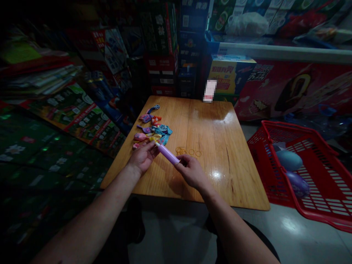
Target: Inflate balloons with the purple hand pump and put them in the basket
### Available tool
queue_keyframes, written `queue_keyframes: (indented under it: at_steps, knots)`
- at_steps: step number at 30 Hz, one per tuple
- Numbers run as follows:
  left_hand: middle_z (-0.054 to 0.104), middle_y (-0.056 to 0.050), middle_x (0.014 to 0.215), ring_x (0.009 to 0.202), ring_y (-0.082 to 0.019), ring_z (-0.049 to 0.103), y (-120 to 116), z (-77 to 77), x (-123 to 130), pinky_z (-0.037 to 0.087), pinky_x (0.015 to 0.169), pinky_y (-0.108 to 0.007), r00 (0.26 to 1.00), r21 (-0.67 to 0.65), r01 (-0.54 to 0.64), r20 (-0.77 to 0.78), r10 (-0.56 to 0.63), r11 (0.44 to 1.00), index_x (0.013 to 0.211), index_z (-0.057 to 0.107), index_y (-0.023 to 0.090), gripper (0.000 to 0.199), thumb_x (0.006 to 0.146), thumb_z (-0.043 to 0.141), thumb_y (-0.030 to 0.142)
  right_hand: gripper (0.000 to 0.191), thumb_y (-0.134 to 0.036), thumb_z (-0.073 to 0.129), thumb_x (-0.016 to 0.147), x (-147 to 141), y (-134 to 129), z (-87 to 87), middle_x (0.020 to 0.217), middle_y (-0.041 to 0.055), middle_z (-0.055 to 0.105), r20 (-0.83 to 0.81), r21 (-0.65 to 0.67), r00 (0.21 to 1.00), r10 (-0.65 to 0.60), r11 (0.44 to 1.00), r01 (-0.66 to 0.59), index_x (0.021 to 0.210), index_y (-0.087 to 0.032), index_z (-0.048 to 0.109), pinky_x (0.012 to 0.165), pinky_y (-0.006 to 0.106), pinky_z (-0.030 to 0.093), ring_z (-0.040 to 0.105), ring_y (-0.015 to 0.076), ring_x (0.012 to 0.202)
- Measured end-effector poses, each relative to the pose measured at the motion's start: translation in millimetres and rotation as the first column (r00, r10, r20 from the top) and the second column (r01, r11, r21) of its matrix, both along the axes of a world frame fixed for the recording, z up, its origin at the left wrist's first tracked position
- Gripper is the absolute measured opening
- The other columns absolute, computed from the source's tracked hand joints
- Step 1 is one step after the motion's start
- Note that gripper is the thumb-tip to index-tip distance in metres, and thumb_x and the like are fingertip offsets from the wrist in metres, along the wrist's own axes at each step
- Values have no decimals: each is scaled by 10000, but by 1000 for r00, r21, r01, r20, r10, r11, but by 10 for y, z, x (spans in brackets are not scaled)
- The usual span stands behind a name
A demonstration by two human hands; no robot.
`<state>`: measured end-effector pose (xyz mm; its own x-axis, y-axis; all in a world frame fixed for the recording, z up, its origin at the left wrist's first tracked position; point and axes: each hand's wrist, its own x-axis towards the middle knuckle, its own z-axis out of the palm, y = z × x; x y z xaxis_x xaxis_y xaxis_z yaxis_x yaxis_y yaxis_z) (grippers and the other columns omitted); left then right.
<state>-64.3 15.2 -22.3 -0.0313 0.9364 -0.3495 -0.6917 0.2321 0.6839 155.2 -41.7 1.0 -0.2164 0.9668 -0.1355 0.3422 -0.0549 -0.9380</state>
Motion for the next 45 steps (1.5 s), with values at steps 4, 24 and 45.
queue_keyframes:
  at_steps: [4,24,45]
  knots:
    - [749,-57,948,837,-161,722,-4,3,-8,583,768,-283,1000,30,23,13,-23,999,1000,682,169,210,801,734,124,258,-409,596,858,-17,11,20,697,11,600,91,70,994,-68,996,61,892,-175,700,562,254,373,530,145,638]
    - [716,-79,1128,985,-189,673,-89,131,-40,524,843,-329,974,33,205,92,-207,978,1014,693,193,204,814,734,199,296,-409,487,928,-27,9,34,615,-14,509,1,17,999,-53,998,53,794,-190,635,496,238,323,469,129,550]
    - [717,-41,993,864,-173,672,-82,107,-92,501,785,-319,973,-22,233,3,-233,972,970,700,200,217,762,755,179,214,-343,664,844,-74,-59,33,744,8,601,230,322,969,-85,947,6,1008,-207,652,616,285,379,532,155,656]
